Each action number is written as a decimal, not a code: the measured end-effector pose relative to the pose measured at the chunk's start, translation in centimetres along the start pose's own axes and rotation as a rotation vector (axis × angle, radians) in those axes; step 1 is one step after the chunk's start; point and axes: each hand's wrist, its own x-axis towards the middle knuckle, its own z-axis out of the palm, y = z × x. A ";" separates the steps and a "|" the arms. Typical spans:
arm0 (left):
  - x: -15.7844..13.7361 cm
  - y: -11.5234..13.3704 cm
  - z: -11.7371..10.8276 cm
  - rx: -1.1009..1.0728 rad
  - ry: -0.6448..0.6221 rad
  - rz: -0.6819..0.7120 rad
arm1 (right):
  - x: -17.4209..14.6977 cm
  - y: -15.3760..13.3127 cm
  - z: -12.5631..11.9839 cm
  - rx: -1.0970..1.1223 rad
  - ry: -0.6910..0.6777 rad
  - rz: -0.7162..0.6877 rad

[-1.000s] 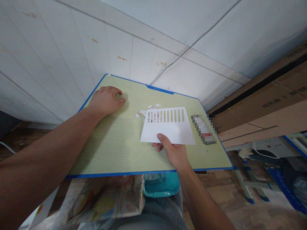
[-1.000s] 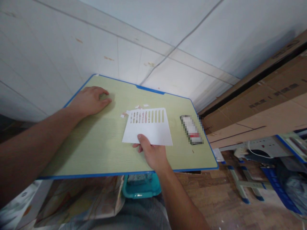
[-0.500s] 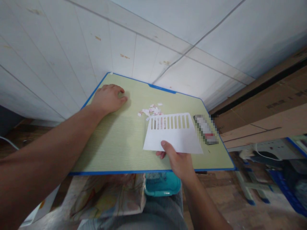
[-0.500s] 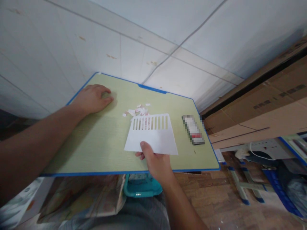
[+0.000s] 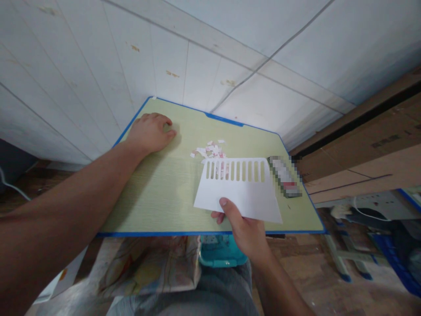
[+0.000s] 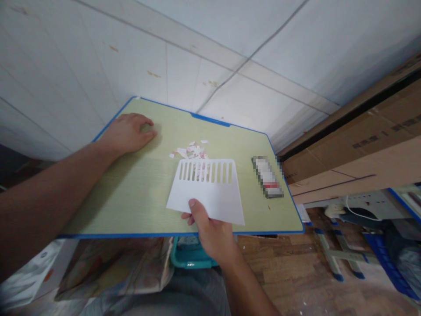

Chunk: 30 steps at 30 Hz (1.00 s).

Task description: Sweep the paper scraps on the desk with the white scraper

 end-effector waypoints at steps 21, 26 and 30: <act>0.5 -0.8 0.6 -0.024 0.003 0.000 | -0.1 -0.2 0.3 -0.002 -0.079 0.050; 0.4 -0.7 0.4 -0.019 0.005 -0.003 | -0.5 -0.4 0.2 0.031 -0.066 0.103; 0.3 -0.6 0.4 -0.005 0.002 0.004 | -0.7 -0.6 0.1 0.065 -0.076 0.132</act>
